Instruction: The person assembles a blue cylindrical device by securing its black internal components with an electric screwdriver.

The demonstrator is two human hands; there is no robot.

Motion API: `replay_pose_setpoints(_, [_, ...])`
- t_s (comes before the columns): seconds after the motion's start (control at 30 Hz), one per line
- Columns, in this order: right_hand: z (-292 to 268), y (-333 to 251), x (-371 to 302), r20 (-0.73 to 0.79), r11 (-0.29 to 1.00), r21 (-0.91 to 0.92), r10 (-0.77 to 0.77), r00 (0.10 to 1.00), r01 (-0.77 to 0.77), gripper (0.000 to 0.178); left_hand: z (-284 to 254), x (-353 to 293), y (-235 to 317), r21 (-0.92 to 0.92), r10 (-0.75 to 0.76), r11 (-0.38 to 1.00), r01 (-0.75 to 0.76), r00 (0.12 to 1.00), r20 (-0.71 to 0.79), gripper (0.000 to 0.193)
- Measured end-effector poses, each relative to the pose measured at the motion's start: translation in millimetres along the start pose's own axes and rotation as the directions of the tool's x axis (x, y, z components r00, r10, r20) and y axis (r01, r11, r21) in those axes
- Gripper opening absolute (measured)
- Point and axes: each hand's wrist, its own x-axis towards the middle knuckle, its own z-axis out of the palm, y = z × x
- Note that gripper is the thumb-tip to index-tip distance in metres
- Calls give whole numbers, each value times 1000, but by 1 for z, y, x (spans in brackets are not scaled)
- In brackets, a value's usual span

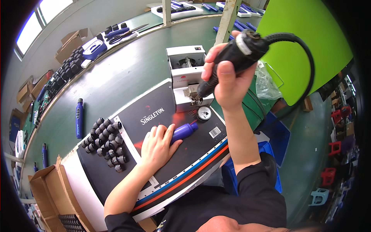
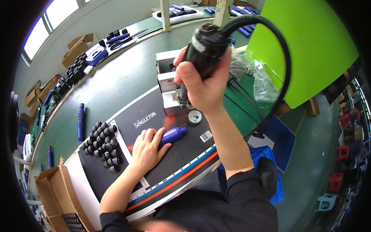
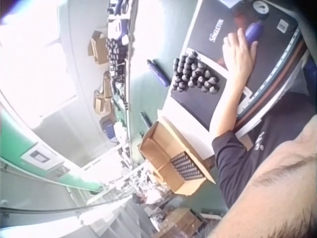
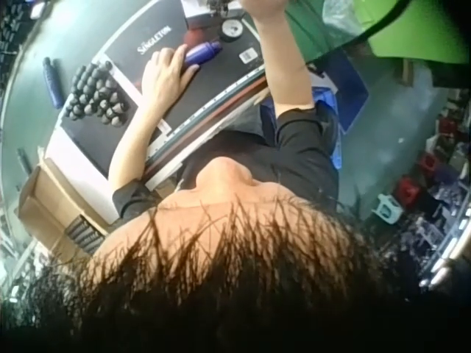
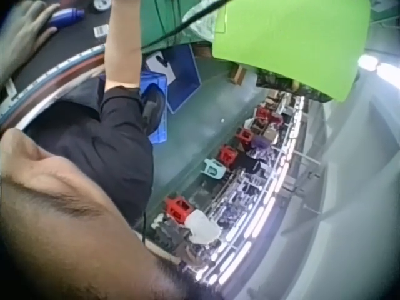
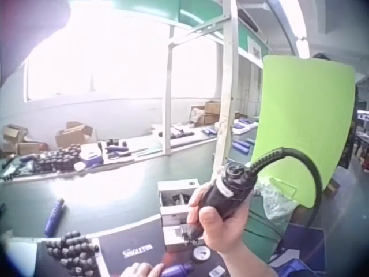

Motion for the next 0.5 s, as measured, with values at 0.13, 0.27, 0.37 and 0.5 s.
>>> replay_pose_setpoints(0.13, [0,15,-8,17,998,17,64,998,-65,71,1,-1,-1,8,-2,1000,2,1000,-2,55])
replay_pose_setpoints(0.27, [2,9,-3,39,993,-23,114,993,-113,69,2,-2,-4,4,3,1000,-3,1000,-10,56])
replay_pose_setpoints(0.37, [-1,10,-1,55,992,-50,115,992,-112,66,0,0,-4,12,22,1000,-22,1000,-15,54])
replay_pose_setpoints(0.5, [-5,6,-7,9,991,-49,129,992,-128,64,0,2,-5,6,35,999,-35,999,-5,50])
